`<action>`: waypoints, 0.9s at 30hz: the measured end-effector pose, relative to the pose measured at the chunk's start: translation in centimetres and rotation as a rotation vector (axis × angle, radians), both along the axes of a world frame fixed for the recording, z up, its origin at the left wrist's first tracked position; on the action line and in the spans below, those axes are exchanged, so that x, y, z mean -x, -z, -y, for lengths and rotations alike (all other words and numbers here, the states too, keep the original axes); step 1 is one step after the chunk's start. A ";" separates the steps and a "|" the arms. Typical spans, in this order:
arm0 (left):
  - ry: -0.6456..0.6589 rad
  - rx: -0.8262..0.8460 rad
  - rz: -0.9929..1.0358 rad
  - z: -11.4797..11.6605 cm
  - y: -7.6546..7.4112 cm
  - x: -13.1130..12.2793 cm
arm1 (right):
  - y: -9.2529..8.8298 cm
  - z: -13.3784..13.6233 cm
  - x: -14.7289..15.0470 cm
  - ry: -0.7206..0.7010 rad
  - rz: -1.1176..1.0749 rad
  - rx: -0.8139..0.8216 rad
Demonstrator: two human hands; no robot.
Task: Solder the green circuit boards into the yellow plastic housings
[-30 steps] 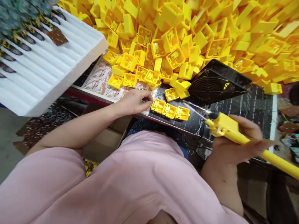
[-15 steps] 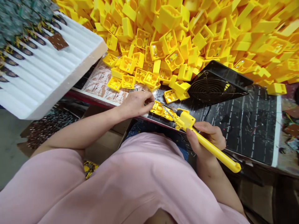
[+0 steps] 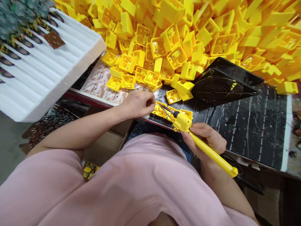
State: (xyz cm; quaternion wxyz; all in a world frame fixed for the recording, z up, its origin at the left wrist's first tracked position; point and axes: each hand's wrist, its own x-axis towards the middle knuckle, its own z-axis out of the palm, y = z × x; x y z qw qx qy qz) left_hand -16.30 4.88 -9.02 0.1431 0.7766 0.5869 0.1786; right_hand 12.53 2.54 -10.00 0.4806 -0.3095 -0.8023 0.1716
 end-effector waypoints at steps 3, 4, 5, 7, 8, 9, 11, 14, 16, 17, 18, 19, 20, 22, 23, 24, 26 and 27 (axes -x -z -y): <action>0.001 0.053 -0.062 -0.4 -0.5 -0.1 | -0.6 -0.1 0.3 0.003 0.041 -0.041; 0.001 0.062 -0.086 -0.5 -0.6 -0.2 | -0.8 -0.2 0.5 0.003 0.056 -0.065; 0.002 0.071 -0.107 -0.6 -0.8 -0.2 | -1.0 -0.4 0.6 -0.001 0.070 -0.092; 0.013 0.084 -0.135 -0.7 -1.0 -0.3 | -1.6 -0.8 0.8 -0.023 0.114 -0.153; 0.024 0.092 -0.141 -0.8 -1.1 -0.3 | -2.0 -1.0 0.9 -0.039 0.144 -0.178; 0.037 0.100 -0.141 -0.9 -1.2 -0.3 | -2.3 -1.2 0.9 -0.060 0.174 -0.200; 0.063 0.109 -0.135 -1.0 -1.4 -0.2 | -3.1 -1.6 0.8 -0.101 0.231 -0.220; 0.085 0.113 -0.143 -1.1 -1.6 -0.1 | -4.1 -1.9 0.5 -0.101 0.266 -0.205; 0.094 0.119 -0.149 -1.2 -1.7 -0.1 | -4.4 -2.1 0.5 -0.098 0.298 -0.185; 0.095 0.120 -0.151 -1.2 -1.7 -0.1 | -4.4 -2.1 0.5 -0.100 0.299 -0.182; 0.097 0.120 -0.150 -1.2 -1.7 -0.1 | -4.3 -2.2 0.6 -0.103 0.297 -0.184; 0.099 0.120 -0.149 -1.2 -1.8 -0.1 | -4.3 -2.3 0.7 -0.109 0.285 -0.189; 0.099 0.121 -0.149 -1.2 -1.8 -0.2 | -4.2 -2.3 0.7 -0.117 0.263 -0.193; 0.094 0.124 -0.157 -1.3 -1.8 -0.3 | -4.0 -2.2 0.5 -0.127 0.236 -0.173; 0.092 0.129 -0.163 -1.3 -1.9 -0.3 | -4.0 -2.1 0.2 -0.120 0.225 -0.150; 0.091 0.136 -0.171 -1.3 -1.9 -0.4 | -3.9 -2.0 -0.1 -0.086 0.196 -0.124; 0.095 0.148 -0.182 -1.4 -2.1 -0.5 | -3.8 -1.7 -0.7 0.025 0.113 -0.079; 0.102 0.153 -0.184 -1.5 -2.2 -0.5 | -3.7 -1.6 -1.0 0.059 0.074 -0.068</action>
